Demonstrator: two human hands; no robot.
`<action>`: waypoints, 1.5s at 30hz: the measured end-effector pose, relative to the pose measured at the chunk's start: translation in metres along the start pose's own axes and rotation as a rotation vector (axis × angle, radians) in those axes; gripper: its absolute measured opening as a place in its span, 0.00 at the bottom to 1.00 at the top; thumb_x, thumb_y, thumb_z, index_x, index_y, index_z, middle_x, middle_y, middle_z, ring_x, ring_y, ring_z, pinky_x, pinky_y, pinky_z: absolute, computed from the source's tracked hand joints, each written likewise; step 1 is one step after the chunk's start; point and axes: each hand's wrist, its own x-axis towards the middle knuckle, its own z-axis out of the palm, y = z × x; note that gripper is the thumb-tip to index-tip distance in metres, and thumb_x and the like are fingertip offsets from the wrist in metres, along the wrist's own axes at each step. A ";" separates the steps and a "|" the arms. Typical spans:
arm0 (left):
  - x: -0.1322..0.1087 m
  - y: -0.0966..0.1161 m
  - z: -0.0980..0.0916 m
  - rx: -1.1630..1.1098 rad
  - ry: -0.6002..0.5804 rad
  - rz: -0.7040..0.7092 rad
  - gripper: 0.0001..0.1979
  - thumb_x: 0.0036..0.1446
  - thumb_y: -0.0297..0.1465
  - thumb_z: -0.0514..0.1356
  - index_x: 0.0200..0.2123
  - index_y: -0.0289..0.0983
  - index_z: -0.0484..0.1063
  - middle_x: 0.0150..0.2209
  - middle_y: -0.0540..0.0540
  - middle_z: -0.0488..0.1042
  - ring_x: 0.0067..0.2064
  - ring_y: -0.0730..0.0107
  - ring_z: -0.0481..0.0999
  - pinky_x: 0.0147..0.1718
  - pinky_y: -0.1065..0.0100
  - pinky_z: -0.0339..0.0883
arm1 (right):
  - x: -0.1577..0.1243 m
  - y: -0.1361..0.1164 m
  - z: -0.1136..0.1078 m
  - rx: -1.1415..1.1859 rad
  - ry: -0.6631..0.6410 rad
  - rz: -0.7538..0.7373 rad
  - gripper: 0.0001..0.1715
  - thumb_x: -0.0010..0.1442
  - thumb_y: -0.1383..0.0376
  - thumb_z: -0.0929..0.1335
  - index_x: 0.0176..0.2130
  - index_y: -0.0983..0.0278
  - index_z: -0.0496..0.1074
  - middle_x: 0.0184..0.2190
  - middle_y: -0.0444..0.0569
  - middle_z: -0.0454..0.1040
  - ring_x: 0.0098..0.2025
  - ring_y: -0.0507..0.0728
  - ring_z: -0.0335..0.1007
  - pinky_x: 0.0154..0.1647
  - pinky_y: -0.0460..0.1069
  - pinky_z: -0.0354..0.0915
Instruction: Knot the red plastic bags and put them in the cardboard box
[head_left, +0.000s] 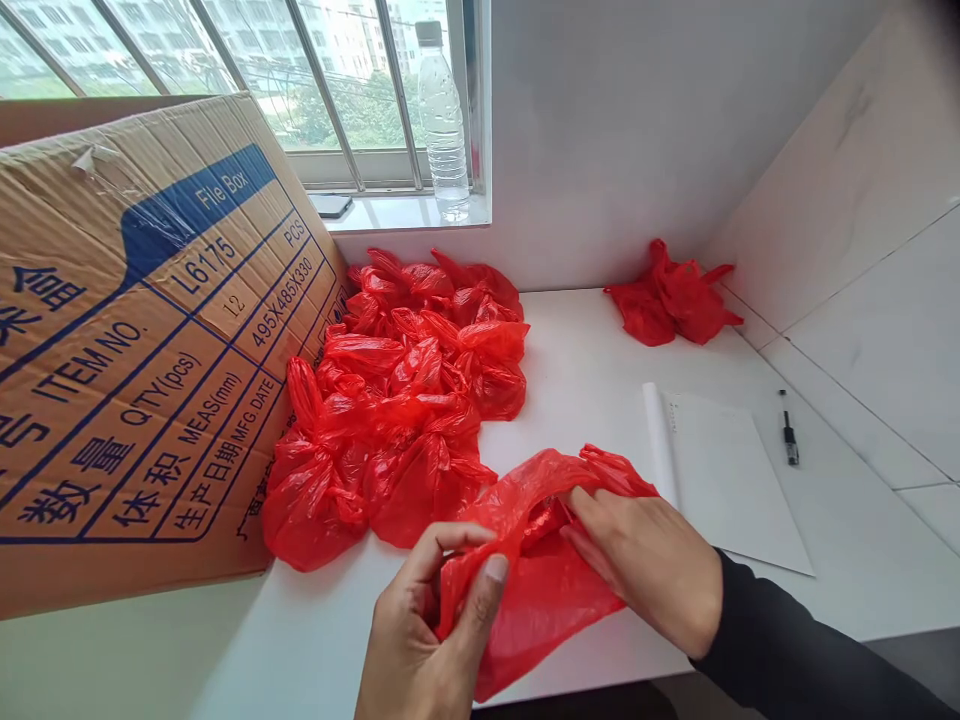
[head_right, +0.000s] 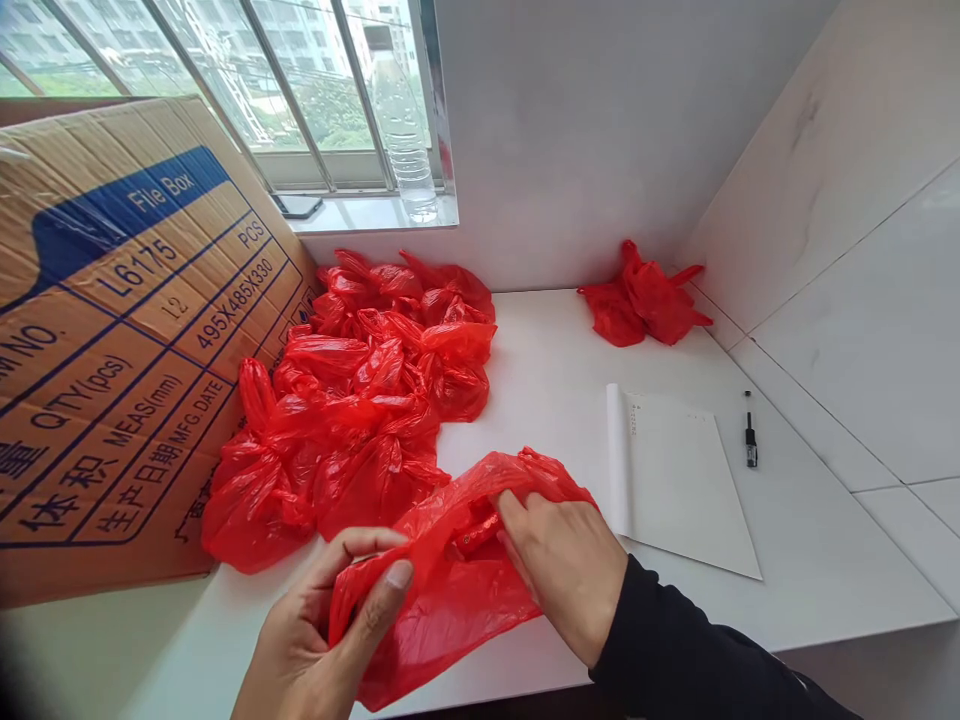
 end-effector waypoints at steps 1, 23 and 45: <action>0.000 -0.002 -0.001 0.033 -0.002 0.006 0.20 0.52 0.48 0.68 0.28 0.38 0.70 0.20 0.55 0.62 0.22 0.80 0.60 0.21 0.77 0.56 | 0.003 -0.002 0.001 -0.034 -0.031 -0.015 0.09 0.67 0.71 0.62 0.37 0.60 0.69 0.29 0.47 0.78 0.26 0.61 0.76 0.21 0.53 0.47; 0.013 -0.040 -0.013 -0.167 0.012 0.039 0.27 0.54 0.49 0.66 0.56 0.48 0.75 0.58 0.44 0.76 0.61 0.47 0.73 0.54 0.54 0.75 | 0.025 -0.006 0.012 -0.028 -0.015 -0.056 0.25 0.58 0.74 0.65 0.54 0.59 0.69 0.25 0.46 0.78 0.24 0.60 0.75 0.21 0.52 0.46; 0.005 -0.038 -0.007 -0.062 0.009 0.115 0.27 0.55 0.45 0.67 0.57 0.48 0.75 0.57 0.44 0.77 0.58 0.48 0.76 0.49 0.56 0.78 | -0.005 0.006 0.005 0.121 0.077 -0.118 0.15 0.61 0.73 0.64 0.43 0.57 0.74 0.31 0.50 0.79 0.37 0.61 0.75 0.35 0.52 0.64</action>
